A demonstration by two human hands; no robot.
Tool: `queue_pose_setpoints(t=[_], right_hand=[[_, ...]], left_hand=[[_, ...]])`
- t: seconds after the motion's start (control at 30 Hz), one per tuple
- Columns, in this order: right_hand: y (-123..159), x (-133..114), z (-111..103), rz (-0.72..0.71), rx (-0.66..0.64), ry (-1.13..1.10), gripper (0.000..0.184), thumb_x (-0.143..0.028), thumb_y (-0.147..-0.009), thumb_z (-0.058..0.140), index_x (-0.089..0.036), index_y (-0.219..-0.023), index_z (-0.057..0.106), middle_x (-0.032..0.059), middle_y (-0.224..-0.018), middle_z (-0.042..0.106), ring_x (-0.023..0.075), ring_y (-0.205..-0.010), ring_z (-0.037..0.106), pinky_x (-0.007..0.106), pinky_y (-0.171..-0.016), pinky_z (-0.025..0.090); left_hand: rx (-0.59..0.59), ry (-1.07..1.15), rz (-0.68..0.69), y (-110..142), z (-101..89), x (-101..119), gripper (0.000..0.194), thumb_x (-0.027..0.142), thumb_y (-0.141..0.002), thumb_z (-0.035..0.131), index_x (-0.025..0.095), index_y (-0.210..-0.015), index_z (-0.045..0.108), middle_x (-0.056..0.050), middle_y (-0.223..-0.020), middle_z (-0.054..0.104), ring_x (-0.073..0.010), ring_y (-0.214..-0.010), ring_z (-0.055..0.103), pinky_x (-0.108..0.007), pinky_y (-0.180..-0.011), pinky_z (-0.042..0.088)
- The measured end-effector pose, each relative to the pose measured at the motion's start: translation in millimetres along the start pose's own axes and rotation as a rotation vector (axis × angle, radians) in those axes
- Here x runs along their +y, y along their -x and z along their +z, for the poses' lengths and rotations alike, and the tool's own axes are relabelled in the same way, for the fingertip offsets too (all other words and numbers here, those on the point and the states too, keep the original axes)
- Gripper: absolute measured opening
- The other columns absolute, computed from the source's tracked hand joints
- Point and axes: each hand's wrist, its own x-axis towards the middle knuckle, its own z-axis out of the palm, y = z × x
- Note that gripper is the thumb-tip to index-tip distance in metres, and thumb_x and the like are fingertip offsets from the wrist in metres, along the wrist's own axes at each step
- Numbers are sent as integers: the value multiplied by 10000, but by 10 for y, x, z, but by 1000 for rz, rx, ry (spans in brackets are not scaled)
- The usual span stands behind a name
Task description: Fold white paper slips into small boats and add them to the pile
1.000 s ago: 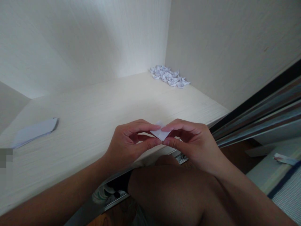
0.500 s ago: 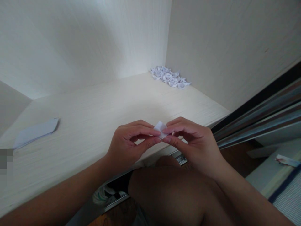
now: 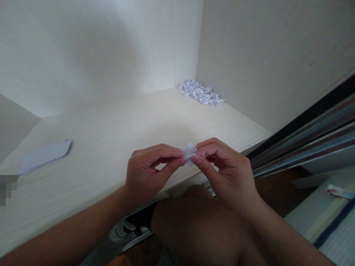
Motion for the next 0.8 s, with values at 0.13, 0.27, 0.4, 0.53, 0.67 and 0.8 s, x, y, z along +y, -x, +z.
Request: queue_pose_setpoints(t=[0.13,0.27,0.4,0.53,0.67,0.8], right_hand=[[-4,-43,57,58,38,-38,102,-133,-881,717,-193,-801,699,8,-824,713,114,-731,654,242,-609,502],[2,-51,96,117,84,-101,104,-155,-848,752,-193,-764,702,16,-787,728,139,-718,668,276,-613,506],[14,-39,118,185,117,-124,110,-192,-825,777,-198,-748,698,20,-765,738,158,-708,673,303,-628,516],[5,-33,125,226,128,-128,110,-221,-823,787,-203,-752,705,19,-746,748,165,-703,682,315,-647,532],[-8,-27,141,240,145,-146,104,-232,-817,796,-208,-776,704,27,-755,760,177,-710,702,326,-653,554],[2,-12,169,259,182,-160,124,-247,-806,814,-211,-806,695,35,-773,755,184,-713,710,332,-648,572]], left_hand=[[5,53,-4,18,16,-12,118,88,-837,784,189,-895,765,-11,-814,791,-113,-706,739,-213,-649,614],[6,111,-26,32,28,-16,122,64,-851,760,176,-899,753,-29,-902,772,-110,-768,734,-214,-681,625],[5,167,-68,27,35,5,119,60,-864,741,175,-896,749,-26,-923,756,-99,-759,728,-208,-697,636],[21,197,-125,27,45,17,111,75,-860,750,183,-886,745,-11,-874,760,-102,-744,732,-203,-694,639],[52,197,-183,44,49,20,108,107,-852,769,195,-906,738,-2,-834,772,-117,-737,744,-222,-699,650],[71,172,-207,55,51,33,78,153,-852,779,198,-902,740,-9,-814,783,-141,-703,756,-248,-663,663]])
